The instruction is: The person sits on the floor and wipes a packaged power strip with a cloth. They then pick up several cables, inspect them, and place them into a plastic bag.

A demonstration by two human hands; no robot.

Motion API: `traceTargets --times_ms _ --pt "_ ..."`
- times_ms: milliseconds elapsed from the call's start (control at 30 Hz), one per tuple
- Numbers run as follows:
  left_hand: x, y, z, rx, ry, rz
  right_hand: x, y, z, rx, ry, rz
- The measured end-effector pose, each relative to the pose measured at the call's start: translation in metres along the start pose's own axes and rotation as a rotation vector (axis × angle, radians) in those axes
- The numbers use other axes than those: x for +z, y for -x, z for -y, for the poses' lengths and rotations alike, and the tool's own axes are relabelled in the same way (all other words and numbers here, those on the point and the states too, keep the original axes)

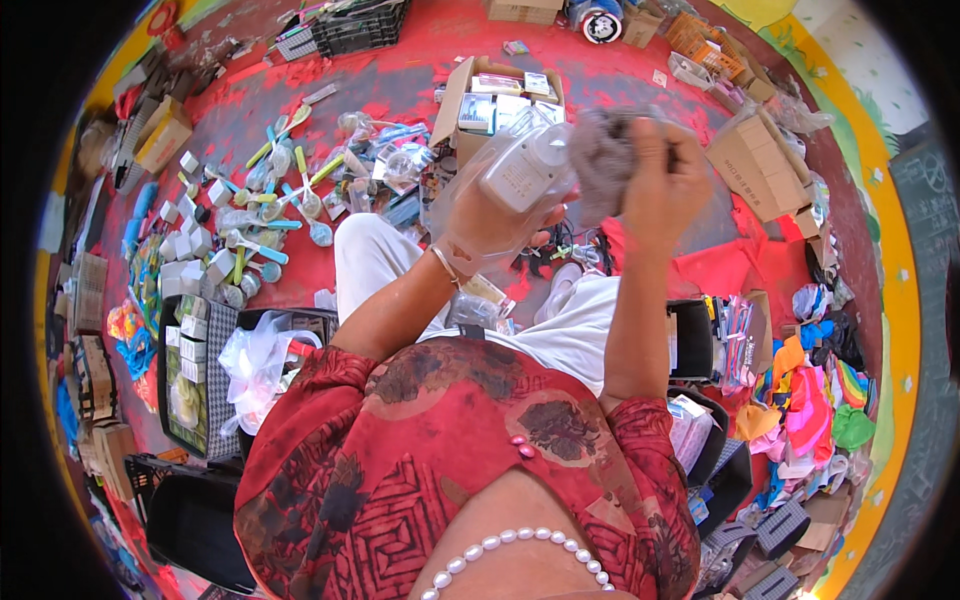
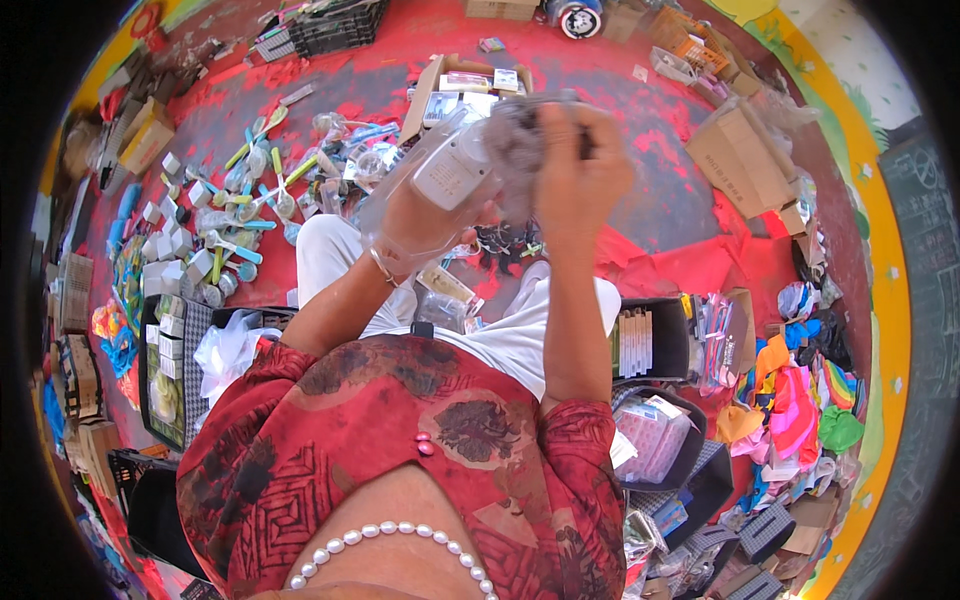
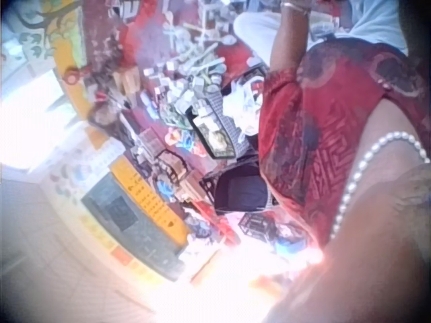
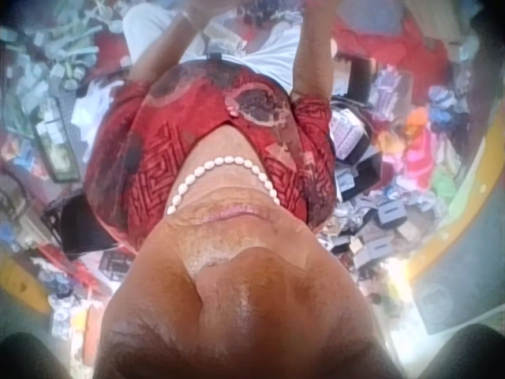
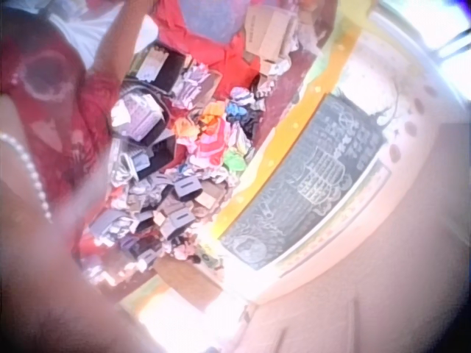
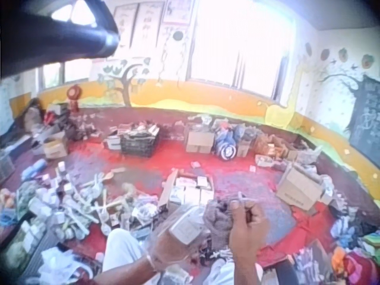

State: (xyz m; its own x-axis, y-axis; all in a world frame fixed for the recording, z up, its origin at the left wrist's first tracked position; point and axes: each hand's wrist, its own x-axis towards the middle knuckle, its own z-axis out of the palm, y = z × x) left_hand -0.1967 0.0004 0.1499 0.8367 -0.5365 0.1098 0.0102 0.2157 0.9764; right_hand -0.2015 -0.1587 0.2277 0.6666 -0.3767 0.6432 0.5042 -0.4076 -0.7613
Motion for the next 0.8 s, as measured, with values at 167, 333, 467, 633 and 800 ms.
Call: traceTargets --times_ms 167,333,467,633,800 --pt "0.001 -0.011 0.013 0.386 0.236 -0.232 0.042 0.044 0.006 -0.522 0.368 0.333" --pt "-0.027 0.001 0.002 0.743 -0.844 -0.317 0.031 0.059 -0.007 -0.312 0.284 0.544" --pt "-0.024 0.011 -0.014 0.673 -0.839 -0.32 -0.004 0.028 -0.009 0.345 0.138 0.377" --pt "-0.008 0.012 -0.025 0.452 -0.489 -0.212 -0.009 -0.018 0.016 0.048 0.092 0.085" --pt "-0.004 0.006 -0.011 0.256 0.191 -0.21 0.029 -0.009 0.024 -0.447 0.292 0.467"
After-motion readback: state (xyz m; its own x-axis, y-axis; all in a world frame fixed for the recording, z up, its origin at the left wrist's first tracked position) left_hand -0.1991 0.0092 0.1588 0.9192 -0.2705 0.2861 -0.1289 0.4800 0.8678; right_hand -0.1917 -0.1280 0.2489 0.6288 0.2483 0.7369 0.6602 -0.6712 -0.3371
